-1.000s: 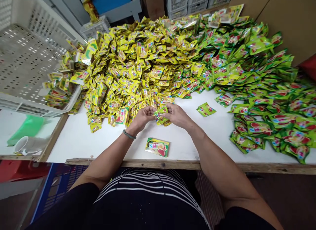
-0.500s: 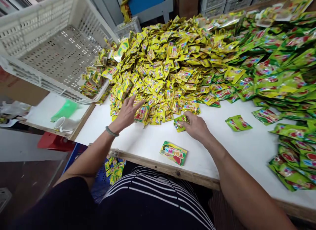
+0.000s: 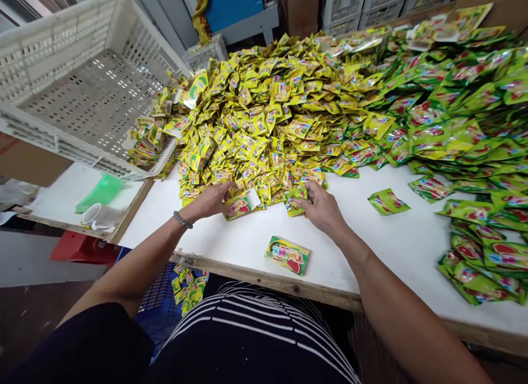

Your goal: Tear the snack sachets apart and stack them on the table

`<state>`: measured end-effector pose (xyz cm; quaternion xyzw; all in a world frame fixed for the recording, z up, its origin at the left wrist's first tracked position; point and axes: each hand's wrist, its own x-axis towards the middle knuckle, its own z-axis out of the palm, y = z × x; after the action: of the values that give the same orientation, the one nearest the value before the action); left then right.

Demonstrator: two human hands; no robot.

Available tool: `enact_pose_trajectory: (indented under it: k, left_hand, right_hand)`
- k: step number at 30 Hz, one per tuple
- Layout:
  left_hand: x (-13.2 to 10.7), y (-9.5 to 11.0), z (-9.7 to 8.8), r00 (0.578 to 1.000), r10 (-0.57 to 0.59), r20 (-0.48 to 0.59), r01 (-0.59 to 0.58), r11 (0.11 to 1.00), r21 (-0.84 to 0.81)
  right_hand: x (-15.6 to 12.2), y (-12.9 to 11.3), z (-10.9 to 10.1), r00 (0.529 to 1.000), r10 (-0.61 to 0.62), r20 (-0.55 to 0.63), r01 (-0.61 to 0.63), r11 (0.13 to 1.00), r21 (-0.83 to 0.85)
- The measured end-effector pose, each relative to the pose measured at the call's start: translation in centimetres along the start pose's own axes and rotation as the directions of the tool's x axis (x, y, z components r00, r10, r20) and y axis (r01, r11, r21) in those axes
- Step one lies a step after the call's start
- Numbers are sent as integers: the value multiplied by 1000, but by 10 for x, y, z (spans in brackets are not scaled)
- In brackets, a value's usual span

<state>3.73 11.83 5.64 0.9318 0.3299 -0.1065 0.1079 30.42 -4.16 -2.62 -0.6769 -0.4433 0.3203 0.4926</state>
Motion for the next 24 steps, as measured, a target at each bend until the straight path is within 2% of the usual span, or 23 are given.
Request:
enact_pose_trajectory:
  k: [5, 10, 12, 14, 16, 18, 20, 22, 24]
  left_hand:
    - [1, 28, 20, 996, -65, -66, 49, 975, -218]
    - [7, 62, 23, 989, -105, -104, 49, 896, -441]
    - [10, 73, 22, 990, -108, -95, 22, 766, -642]
    - [14, 82, 24, 994, -88, -60, -3, 542, -841]
    - [19, 88, 27, 996, -84, -13, 15, 322, -947]
    - [24, 92, 32, 995, -99, 33, 52, 196, -979]
    - [27, 95, 36, 993, -106, 57, 74, 169, -983]
    - [29, 98, 40, 994, -102, 50, 69, 200, -977]
    - [31, 100, 43, 995, -101, 25, 46, 213, -976]
  right_hand:
    - [0, -8, 1, 999, 44, 30, -52, 920, 388]
    - [2, -18, 7, 1000, 5, -6, -1, 854, 520]
    - [3, -21, 9, 999, -15, -49, 38, 855, 517]
    - [5, -21, 7, 998, -40, -46, 57, 879, 474]
    - [7, -18, 1, 998, -61, 8, 52, 908, 416]
    - [8, -15, -7, 995, -71, 75, 40, 935, 352]
    - [8, -13, -15, 986, -83, 144, 40, 960, 279]
    - [7, -13, -18, 977, -94, 189, 57, 979, 197]
    - [7, -15, -17, 981, -90, 170, 71, 991, 114]
